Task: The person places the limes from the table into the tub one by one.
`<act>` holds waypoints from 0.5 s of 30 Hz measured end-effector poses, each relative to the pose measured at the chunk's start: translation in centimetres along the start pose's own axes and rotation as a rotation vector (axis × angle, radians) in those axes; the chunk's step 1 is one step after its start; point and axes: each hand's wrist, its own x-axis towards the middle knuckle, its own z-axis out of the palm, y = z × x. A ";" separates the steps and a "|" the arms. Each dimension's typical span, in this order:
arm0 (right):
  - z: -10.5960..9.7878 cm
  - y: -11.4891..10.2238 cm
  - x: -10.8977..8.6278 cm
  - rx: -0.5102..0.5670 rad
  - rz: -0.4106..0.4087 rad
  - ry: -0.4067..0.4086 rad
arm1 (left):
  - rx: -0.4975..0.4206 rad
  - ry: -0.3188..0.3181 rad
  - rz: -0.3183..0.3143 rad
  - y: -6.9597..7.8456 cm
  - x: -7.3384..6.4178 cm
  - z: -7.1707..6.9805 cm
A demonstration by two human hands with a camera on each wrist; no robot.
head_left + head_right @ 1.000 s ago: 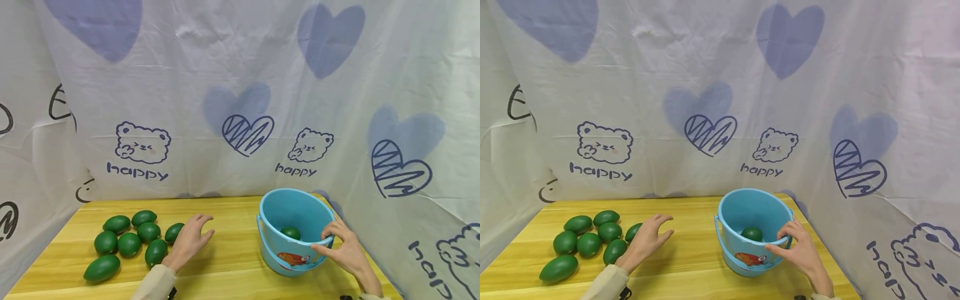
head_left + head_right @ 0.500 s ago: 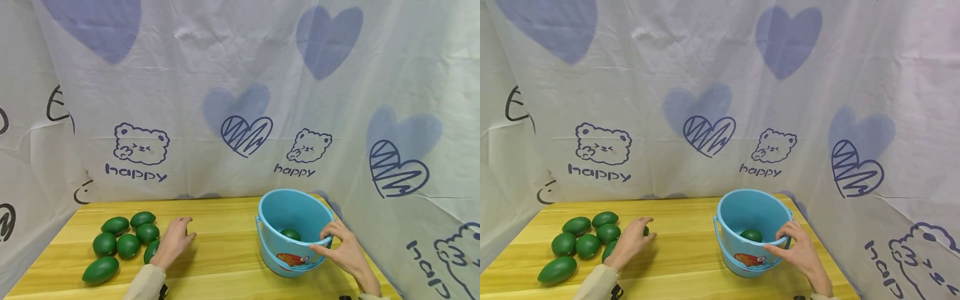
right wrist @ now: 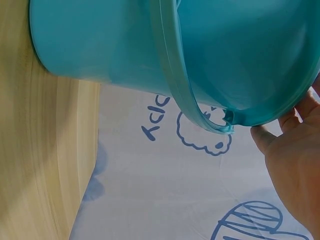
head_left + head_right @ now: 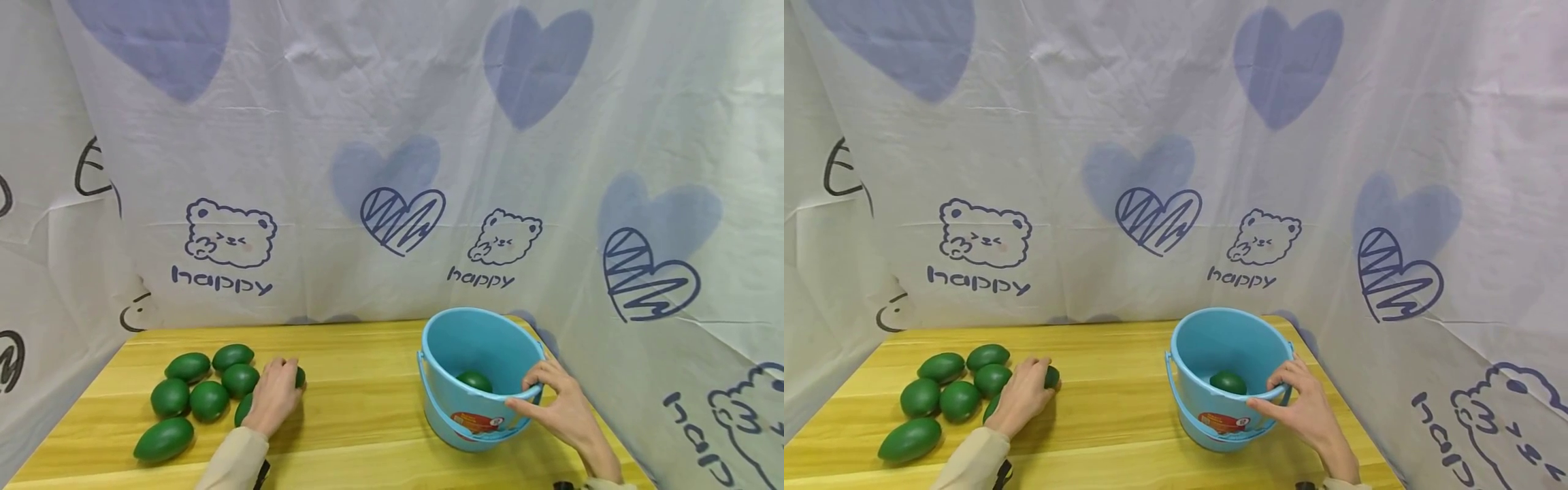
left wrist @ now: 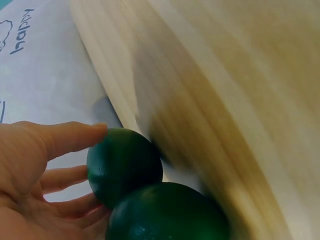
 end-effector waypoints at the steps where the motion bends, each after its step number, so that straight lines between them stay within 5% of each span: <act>1: 0.0 0.0 0.0 0.000 0.005 0.000 | 0.001 -0.007 0.001 0.0 0.0 0.0; 15: -0.1 -0.2 0.0 0.013 0.018 -0.004 | -0.008 -0.110 0.020 0.6 0.4 1.1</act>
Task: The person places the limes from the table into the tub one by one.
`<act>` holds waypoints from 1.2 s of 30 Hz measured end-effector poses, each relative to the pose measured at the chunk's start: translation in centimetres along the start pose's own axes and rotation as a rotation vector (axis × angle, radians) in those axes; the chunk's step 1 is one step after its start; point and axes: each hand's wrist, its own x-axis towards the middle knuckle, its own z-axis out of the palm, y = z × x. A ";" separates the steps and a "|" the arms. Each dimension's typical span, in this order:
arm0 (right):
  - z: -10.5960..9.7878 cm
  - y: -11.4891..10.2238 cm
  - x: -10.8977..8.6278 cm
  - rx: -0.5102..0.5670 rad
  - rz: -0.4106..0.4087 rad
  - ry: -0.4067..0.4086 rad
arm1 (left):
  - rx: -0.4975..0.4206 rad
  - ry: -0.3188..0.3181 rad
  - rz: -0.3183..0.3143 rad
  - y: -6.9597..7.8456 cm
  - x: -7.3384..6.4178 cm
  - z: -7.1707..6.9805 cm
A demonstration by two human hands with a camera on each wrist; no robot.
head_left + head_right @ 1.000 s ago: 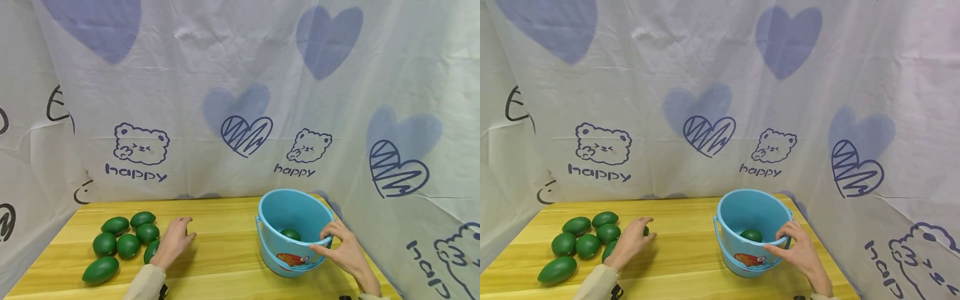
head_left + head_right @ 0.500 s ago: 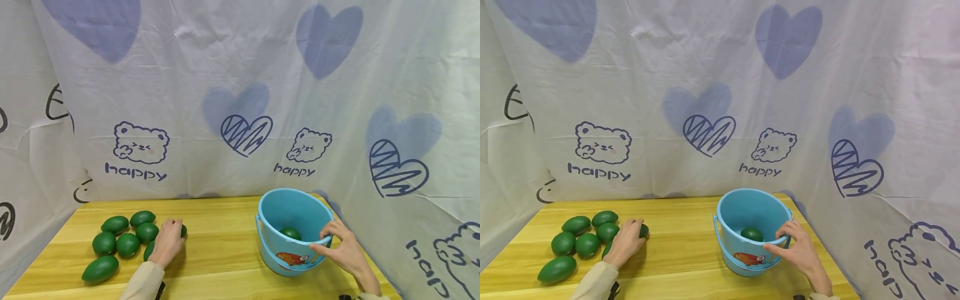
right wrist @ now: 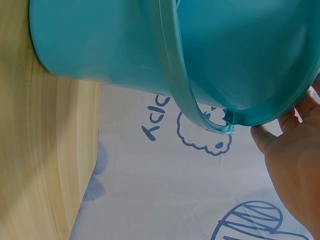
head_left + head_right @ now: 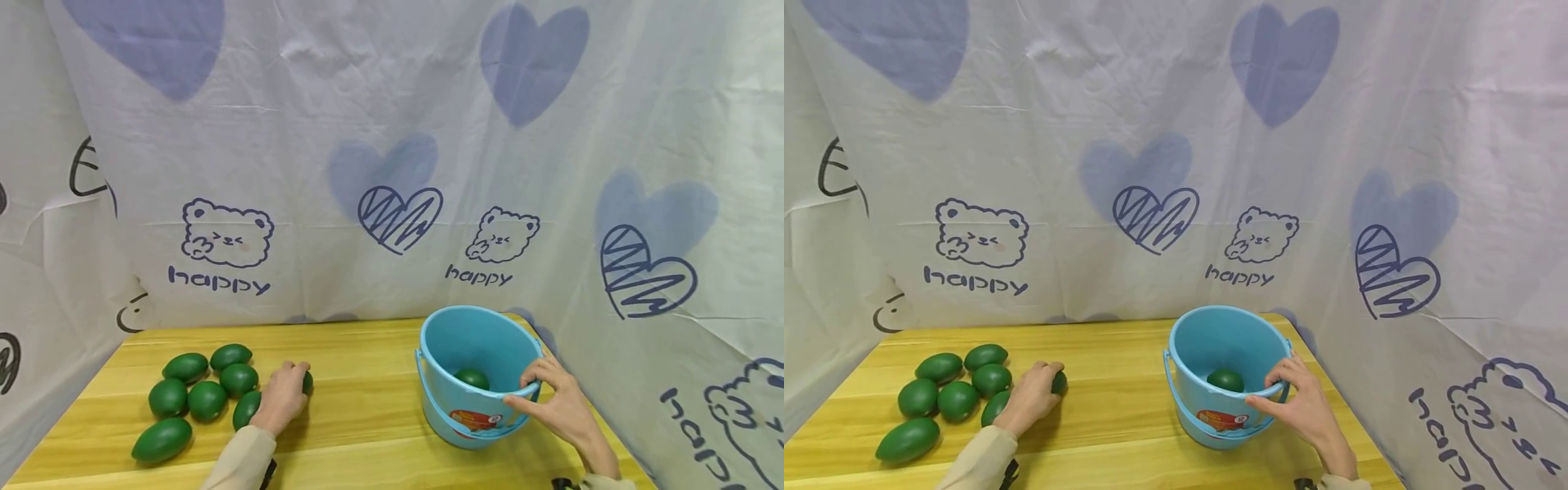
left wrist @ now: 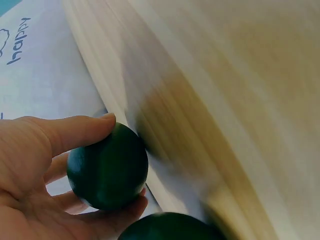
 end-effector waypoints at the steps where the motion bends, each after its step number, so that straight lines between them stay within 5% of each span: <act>1: 0.0 0.0 0.0 -0.001 0.001 0.000 | -0.005 -0.006 0.006 0.0 0.0 0.1; 14: -0.1 -0.4 0.0 -0.016 0.015 -0.007 | -0.080 -0.065 -0.011 0.5 0.6 0.6; 23: 0.0 -0.4 0.2 -0.009 -0.006 -0.015 | -0.214 -0.107 -0.054 0.7 0.8 0.5; 31: -0.1 -0.3 0.2 -0.020 0.002 -0.013 | -0.388 -0.034 -0.132 1.8 1.4 0.5; 36: -0.1 -0.3 0.1 -0.017 -0.002 -0.005 | -0.468 0.030 -0.089 3.0 2.2 0.0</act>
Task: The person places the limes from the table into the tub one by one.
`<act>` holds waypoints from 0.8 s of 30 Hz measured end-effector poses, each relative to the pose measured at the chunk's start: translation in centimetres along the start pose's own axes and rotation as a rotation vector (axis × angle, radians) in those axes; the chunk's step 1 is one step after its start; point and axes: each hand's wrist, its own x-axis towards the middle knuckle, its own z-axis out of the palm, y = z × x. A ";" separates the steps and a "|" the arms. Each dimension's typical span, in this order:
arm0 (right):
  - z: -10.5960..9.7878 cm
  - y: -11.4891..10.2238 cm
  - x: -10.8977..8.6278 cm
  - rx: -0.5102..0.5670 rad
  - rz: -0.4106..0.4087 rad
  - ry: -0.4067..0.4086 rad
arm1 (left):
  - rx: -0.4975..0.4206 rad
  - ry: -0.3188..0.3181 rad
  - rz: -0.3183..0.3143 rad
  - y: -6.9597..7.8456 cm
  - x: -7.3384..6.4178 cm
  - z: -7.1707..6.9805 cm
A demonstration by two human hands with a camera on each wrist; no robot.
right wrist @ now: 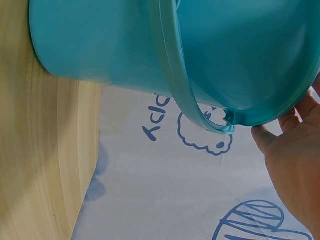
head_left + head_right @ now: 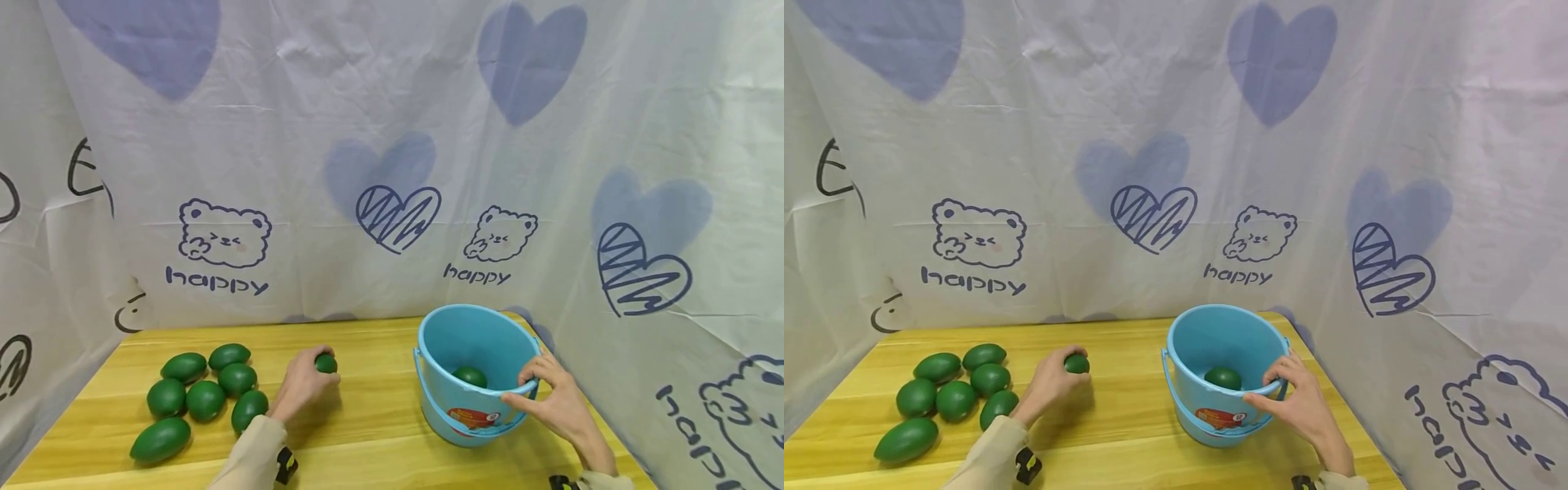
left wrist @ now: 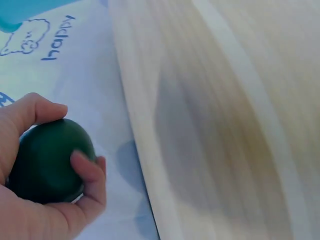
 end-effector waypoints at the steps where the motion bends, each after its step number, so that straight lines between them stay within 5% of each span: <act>1: 0.0 0.0 0.0 0.000 -0.001 0.003 | -0.011 0.010 0.014 0.3 0.1 0.0; 13: 0.0 0.0 0.0 -0.016 0.016 0.001 | -0.174 0.073 0.073 3.7 -0.3 0.6; 19: 0.0 0.1 0.0 -0.001 0.008 -0.005 | -0.255 0.046 0.060 4.8 -0.6 1.1; 24: 0.1 0.0 -0.1 0.008 0.001 0.000 | -0.257 0.024 0.110 6.4 -0.7 1.3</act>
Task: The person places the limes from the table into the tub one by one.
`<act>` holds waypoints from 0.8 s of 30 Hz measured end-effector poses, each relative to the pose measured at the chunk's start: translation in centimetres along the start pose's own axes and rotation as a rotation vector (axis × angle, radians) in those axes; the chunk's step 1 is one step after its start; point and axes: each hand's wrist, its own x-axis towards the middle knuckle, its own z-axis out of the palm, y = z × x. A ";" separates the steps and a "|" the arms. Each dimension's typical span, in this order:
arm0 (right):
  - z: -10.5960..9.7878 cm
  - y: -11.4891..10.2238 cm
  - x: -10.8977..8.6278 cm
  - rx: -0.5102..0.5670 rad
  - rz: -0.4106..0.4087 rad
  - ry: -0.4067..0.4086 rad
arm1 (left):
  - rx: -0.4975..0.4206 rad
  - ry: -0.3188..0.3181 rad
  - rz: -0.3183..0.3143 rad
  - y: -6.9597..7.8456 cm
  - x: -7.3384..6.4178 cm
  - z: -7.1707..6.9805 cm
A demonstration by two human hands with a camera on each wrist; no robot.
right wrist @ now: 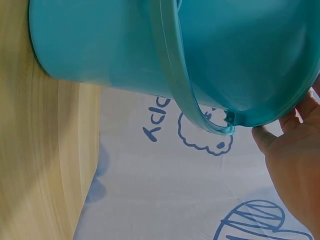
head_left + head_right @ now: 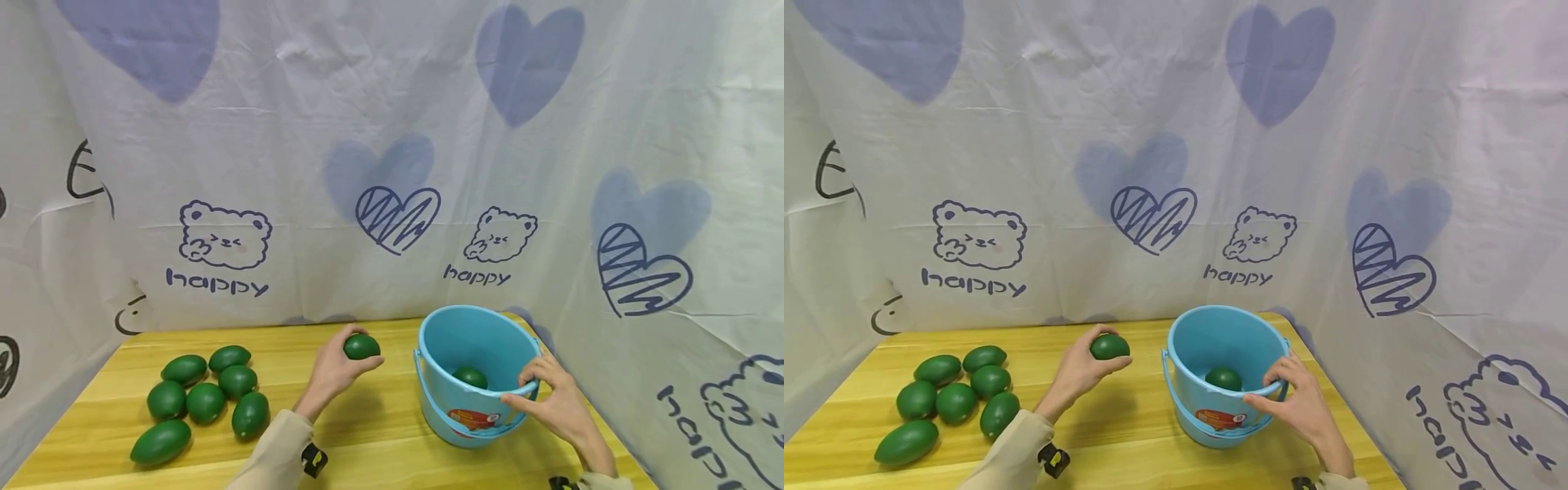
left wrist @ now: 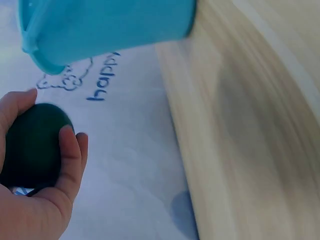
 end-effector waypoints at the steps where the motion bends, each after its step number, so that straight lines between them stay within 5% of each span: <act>1: 0.0 0.0 0.0 0.003 -0.001 0.001 | -0.001 -0.006 0.015 0.4 0.0 0.2; 13: -0.1 -0.1 0.0 -0.009 0.019 0.003 | -0.043 0.026 0.099 3.5 0.3 2.8; 24: -0.2 -0.4 0.1 -0.002 0.031 -0.002 | -0.095 0.055 0.216 5.0 0.3 3.8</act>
